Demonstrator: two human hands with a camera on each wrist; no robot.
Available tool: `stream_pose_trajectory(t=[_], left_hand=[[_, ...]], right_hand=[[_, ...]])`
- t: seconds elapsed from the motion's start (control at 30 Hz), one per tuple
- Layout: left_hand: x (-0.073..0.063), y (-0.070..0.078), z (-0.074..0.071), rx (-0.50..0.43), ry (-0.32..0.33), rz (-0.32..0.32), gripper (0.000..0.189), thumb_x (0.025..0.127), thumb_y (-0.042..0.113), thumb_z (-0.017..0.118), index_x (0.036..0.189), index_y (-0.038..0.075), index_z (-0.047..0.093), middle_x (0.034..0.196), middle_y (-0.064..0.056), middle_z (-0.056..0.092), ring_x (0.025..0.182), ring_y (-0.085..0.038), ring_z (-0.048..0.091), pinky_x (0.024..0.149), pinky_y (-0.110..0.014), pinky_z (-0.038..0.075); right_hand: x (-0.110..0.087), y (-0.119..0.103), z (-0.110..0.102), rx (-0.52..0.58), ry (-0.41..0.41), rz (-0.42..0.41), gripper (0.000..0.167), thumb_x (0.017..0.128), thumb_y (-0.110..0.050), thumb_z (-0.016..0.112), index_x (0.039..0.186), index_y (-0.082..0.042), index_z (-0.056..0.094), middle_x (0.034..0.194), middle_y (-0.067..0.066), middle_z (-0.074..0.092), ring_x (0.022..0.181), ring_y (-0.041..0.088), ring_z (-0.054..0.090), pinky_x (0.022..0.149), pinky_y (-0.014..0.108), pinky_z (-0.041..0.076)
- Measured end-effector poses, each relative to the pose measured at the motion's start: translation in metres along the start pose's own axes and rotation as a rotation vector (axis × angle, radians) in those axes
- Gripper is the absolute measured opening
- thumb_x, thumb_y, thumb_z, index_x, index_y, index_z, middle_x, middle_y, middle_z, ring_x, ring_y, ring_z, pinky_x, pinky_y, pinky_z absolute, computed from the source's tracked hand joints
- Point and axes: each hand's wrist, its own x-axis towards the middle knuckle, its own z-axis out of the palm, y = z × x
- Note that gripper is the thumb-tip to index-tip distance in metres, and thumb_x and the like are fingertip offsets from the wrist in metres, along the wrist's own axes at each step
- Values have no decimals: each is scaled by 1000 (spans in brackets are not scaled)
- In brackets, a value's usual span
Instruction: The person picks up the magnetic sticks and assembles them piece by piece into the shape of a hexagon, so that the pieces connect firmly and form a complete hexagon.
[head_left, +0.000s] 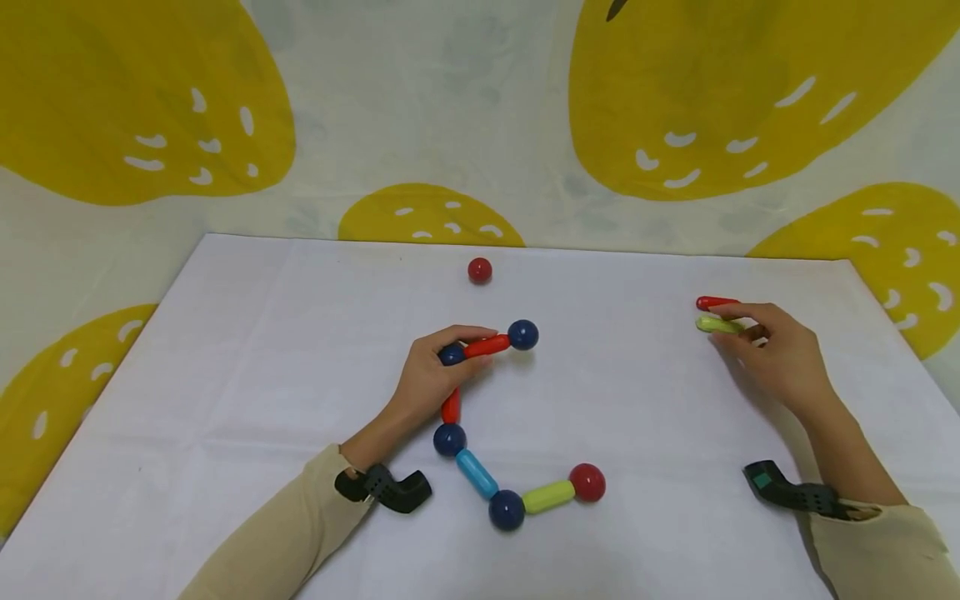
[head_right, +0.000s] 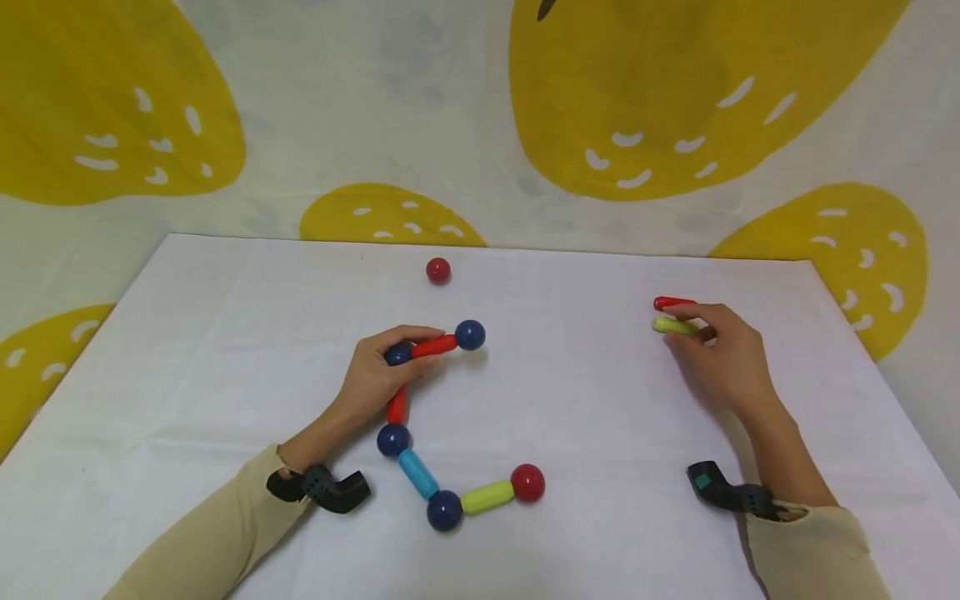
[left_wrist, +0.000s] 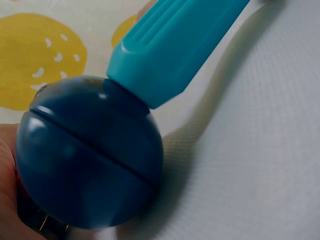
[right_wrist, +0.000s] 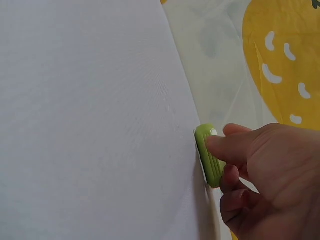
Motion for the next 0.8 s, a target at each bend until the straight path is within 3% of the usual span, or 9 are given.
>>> stream_pose_trajectory(t=[0.27,0.57,0.67,0.8], left_hand=[[2,1,2,-1,-6,12,29,87,17,72,115,23,70,111,9,66,109,-13,53,91,-42,43],[2,3,2,2,-10,6,29,87,17,72,115,23,70,111,10,66,108,-13,54,90,-41,43],[2,3,1,-1,-7,5,30,86,17,72,115,23,70,111,10,66,109,-13,53,91,-41,43],[2,3,2,-14,-9,-2,30,87,17,72,116,21,70,111,7,66,108,-14,54,91,-41,42]], right_hand=[[2,6,-3,-57,-59,72,44,94,-37,60,128,-10,58,116,21,55,86,31,49,57,25,41],[0,-2,-8,-23,-73,83,49,92,-43,61,128,-9,57,119,23,56,94,35,52,57,22,43],[-1,-11,-11,2,-22,34,46,91,-40,63,126,-11,60,118,17,58,91,23,55,56,18,43],[-4,-25,-12,81,30,-37,39,89,-35,69,123,-18,64,109,-7,63,78,3,55,56,15,42]])
